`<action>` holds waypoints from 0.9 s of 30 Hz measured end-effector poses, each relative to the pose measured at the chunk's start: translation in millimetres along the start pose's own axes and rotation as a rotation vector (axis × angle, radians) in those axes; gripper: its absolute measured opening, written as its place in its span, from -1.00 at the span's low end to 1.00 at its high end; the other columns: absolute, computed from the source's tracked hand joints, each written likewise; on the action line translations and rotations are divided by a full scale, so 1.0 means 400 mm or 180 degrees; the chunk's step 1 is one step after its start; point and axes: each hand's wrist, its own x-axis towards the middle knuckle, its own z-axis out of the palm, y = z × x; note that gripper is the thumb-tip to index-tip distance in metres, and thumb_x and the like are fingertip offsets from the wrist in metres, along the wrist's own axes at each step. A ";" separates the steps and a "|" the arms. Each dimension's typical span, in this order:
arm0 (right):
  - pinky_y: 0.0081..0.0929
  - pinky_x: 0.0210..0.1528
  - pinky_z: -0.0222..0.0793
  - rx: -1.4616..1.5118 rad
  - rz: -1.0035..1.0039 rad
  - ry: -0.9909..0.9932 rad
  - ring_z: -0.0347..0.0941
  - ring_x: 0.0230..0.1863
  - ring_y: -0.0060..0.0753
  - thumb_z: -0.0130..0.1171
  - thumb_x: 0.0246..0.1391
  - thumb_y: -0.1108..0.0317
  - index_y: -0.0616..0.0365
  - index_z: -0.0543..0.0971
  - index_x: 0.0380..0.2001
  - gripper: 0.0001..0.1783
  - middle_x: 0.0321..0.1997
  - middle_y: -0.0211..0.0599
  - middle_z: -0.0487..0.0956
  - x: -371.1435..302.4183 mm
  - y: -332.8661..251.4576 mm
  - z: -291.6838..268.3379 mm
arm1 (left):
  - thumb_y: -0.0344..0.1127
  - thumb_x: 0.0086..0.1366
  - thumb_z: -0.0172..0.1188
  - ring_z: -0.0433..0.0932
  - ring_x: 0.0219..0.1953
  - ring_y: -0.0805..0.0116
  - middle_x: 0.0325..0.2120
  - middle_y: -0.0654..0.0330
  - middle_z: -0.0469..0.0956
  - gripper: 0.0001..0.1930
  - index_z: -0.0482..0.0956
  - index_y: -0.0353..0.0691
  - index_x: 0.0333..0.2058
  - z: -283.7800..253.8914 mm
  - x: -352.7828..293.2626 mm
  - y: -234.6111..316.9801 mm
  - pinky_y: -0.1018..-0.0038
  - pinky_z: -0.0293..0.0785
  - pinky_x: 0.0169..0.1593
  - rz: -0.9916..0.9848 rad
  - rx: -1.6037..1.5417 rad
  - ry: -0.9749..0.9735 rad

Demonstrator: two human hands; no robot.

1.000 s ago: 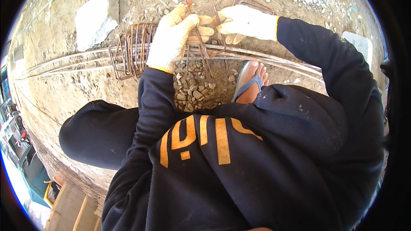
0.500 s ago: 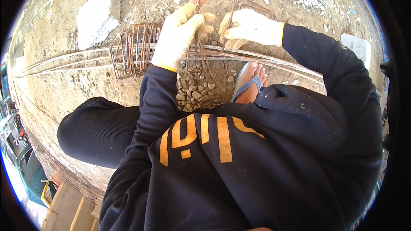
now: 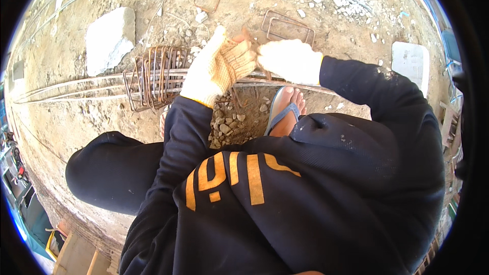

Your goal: The person sits on the ground and assembles a rebar cage by hand. They place a pre-bent rebar loop onto a straight rebar rod, then add additional loops one by one, sliding them along the rod to form a cylindrical cage.

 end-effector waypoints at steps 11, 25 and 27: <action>-0.10 0.06 0.44 -0.0343 0.0331 0.1017 0.55 -0.04 -0.03 0.00 0.23 0.38 0.01 0.51 0.01 -0.71 -0.07 -0.17 0.59 0.046 0.237 0.041 | -0.25 0.40 0.18 0.65 -0.21 0.14 -0.23 0.04 0.64 -0.68 0.55 -0.36 -0.01 -0.088 0.074 -0.092 0.27 0.64 -0.11 -0.0208 0.0131 0.0312; -0.11 -0.07 0.48 -0.0940 0.0593 0.0929 0.54 -0.03 -0.04 0.08 0.15 0.41 0.08 0.53 -0.09 -0.76 -0.09 -0.11 0.52 0.125 0.276 0.063 | -0.20 0.49 0.00 0.61 0.00 -0.08 0.06 -0.20 0.52 -0.61 0.37 -0.37 0.12 -0.072 0.134 -0.136 0.20 0.66 -0.07 -0.0448 -0.0109 0.0110; -0.11 -0.09 0.49 -0.0844 0.0729 0.0870 0.55 -0.06 -0.03 0.07 0.18 0.40 0.07 0.54 -0.11 -0.79 -0.12 -0.10 0.55 0.118 0.275 0.058 | -0.20 0.48 0.03 0.63 -0.14 0.09 0.09 -0.18 0.50 -0.60 0.35 -0.37 0.14 -0.059 0.136 -0.133 0.39 0.63 -0.24 -0.0510 -0.0211 0.0405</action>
